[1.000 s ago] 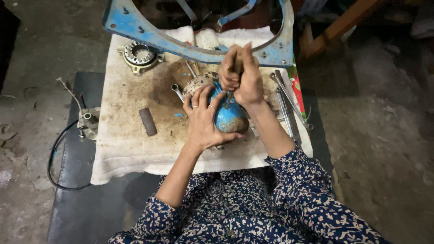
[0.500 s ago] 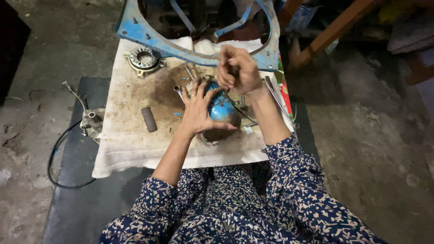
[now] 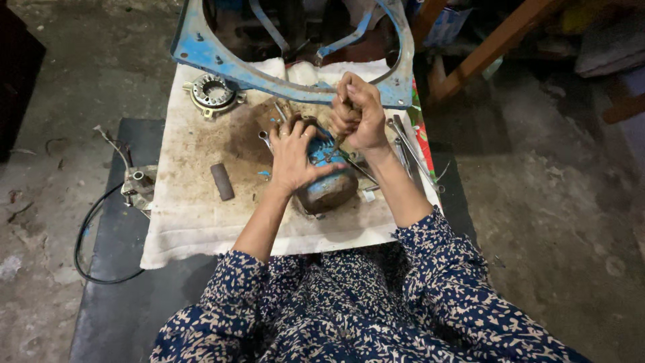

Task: The person assembles a blue electric motor onto a metal frame. They align the motor with the frame, insert bolts, and tighten them using a wrench and screwdriver. The person repeatedly adjusts the motor and frame to ensure proper alignment.

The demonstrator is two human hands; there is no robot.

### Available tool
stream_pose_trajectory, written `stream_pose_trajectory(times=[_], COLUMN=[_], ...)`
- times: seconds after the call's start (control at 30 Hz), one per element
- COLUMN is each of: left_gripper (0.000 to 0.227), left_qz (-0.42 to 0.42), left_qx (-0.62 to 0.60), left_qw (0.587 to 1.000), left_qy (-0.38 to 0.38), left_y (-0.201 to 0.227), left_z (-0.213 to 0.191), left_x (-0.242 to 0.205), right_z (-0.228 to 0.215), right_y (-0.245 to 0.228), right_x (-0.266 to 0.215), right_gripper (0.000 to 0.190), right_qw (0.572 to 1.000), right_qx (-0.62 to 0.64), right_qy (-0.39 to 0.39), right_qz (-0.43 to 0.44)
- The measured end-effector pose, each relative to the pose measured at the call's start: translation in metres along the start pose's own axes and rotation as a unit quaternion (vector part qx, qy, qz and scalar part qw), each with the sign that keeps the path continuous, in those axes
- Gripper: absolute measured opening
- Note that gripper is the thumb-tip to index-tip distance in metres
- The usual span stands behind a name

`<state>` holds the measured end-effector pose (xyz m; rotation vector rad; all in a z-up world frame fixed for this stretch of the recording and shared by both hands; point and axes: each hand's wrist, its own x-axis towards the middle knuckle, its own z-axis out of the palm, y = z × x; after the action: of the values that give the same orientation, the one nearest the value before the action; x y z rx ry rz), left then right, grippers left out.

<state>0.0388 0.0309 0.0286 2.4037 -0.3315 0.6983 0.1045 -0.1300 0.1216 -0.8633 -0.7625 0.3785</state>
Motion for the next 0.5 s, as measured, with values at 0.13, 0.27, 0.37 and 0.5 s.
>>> stream_pose_trajectory(times=[0.13,0.27,0.37,0.5], left_gripper=[0.089,0.089,0.089,0.083], left_qz=[-0.031,-0.032,-0.022,-0.043], left_qx=[-0.005,0.008,0.009,0.002], left_qw=[0.999,0.999,0.999,0.999], left_qy=[0.011,0.018,0.027,0.01], left_y=[0.0,0.003,0.004,0.004], left_z=[-0.004,-0.006,-0.005,-0.005], left_x=[0.006,0.008,0.008,0.009], right_z=[0.002,-0.003,-0.004,-0.001], right_y=[0.004,0.003,0.009,0.018], right_x=[-0.004,-0.004,-0.003,0.006], right_gripper=[0.038,0.042,0.041,0.044], right_qw=[1.0,0.999,0.998,0.98], right_qx=[-0.018,-0.031,-0.036,-0.067], right_qy=[-0.012,0.015,0.048,0.171], right_qz=[-0.012,-0.029,-0.024,-0.071])
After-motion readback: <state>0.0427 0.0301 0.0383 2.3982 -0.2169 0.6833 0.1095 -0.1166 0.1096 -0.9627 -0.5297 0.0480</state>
